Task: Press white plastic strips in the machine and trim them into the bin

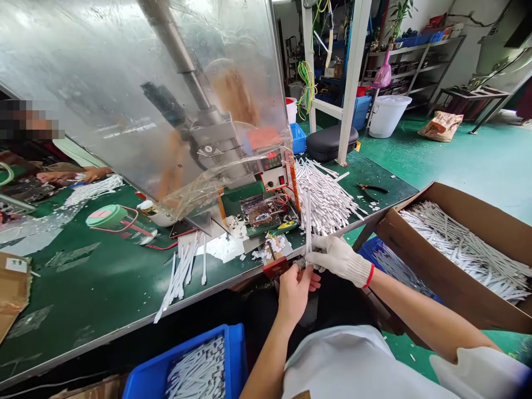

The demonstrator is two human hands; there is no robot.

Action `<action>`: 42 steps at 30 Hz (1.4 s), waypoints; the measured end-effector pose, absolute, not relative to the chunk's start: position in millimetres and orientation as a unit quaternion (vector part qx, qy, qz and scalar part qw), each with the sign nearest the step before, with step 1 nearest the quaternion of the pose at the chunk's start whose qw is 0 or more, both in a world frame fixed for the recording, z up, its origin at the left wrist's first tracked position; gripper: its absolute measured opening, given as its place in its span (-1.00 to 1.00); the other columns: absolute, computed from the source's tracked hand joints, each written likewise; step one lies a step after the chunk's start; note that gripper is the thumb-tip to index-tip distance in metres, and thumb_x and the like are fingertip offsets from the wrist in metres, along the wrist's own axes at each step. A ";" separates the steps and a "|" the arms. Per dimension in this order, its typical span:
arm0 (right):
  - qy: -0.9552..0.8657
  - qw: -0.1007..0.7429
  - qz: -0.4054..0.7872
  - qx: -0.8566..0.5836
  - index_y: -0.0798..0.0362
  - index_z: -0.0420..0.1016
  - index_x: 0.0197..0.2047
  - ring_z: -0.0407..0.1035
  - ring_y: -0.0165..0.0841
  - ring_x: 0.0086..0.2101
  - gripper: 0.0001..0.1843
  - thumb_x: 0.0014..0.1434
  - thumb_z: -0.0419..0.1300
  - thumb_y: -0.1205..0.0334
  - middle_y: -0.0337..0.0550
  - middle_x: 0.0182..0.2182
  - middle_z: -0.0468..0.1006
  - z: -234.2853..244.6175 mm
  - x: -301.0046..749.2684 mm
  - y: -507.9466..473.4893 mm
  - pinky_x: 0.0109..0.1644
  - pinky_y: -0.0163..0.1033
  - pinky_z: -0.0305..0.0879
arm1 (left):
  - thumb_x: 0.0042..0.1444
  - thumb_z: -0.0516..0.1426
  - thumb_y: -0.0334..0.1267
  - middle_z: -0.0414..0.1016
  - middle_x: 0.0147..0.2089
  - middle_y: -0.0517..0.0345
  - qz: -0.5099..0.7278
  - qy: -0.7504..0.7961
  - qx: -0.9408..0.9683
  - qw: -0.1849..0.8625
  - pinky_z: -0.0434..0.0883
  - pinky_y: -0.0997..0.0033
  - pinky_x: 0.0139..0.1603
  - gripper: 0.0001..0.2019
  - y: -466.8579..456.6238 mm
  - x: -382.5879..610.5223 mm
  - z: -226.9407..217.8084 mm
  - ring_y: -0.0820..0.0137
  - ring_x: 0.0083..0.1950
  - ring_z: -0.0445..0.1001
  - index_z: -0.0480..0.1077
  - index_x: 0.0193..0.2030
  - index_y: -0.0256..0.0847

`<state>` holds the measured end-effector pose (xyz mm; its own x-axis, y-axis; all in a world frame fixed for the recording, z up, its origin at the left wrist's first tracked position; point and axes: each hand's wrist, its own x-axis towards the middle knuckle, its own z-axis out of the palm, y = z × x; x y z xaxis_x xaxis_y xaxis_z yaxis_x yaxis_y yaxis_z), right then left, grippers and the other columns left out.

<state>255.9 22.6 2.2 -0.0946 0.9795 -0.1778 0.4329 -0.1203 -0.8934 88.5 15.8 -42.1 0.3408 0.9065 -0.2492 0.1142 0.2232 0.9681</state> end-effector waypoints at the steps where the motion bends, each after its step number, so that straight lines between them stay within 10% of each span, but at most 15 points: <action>1: -0.594 0.302 0.437 -0.604 0.10 0.56 -0.25 0.39 -0.42 -0.44 -0.82 0.15 0.19 0.19 -0.23 -0.44 0.53 -0.9 252.4 21.2 -0.40 -0.40 0.27 | 0.11 0.18 0.21 0.62 -0.36 -0.10 0.309 0.472 0.530 0.633 0.52 0.33 -0.42 -0.52 14.4 86.2 -44.5 0.25 -0.43 0.61 0.34 -0.37 -0.26; 17: -0.437 0.329 0.728 -0.413 0.14 0.40 -0.40 0.16 -0.58 -0.64 -0.63 0.01 0.42 0.05 -0.28 -0.58 0.38 -25.2 200.0 117.8 -0.62 -0.49 0.06 | 0.10 0.24 0.09 0.62 -0.37 -0.06 0.362 0.494 0.382 0.692 0.50 0.44 -0.37 -0.52 13.0 36.2 -41.5 0.28 -0.38 0.63 0.46 -0.15 -0.38; 42: -0.390 0.352 0.710 -0.468 0.19 0.51 -0.38 0.08 -0.56 -0.70 -0.62 0.09 0.32 -0.02 -0.23 -0.65 0.38 -40.5 181.5 127.7 -0.68 -0.44 -0.09 | 0.03 0.21 0.26 0.58 -0.49 -0.01 0.332 0.493 0.358 0.720 0.45 0.49 -0.51 -0.42 31.7 42.8 -37.7 0.31 -0.51 0.59 0.48 -0.25 -0.35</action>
<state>181.5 127.7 -40.5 -0.3132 0.8659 -0.3901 -0.1346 -0.4471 -0.8843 42.8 31.7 -37.7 0.2936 0.8315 -0.4716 -0.1261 0.5227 0.8431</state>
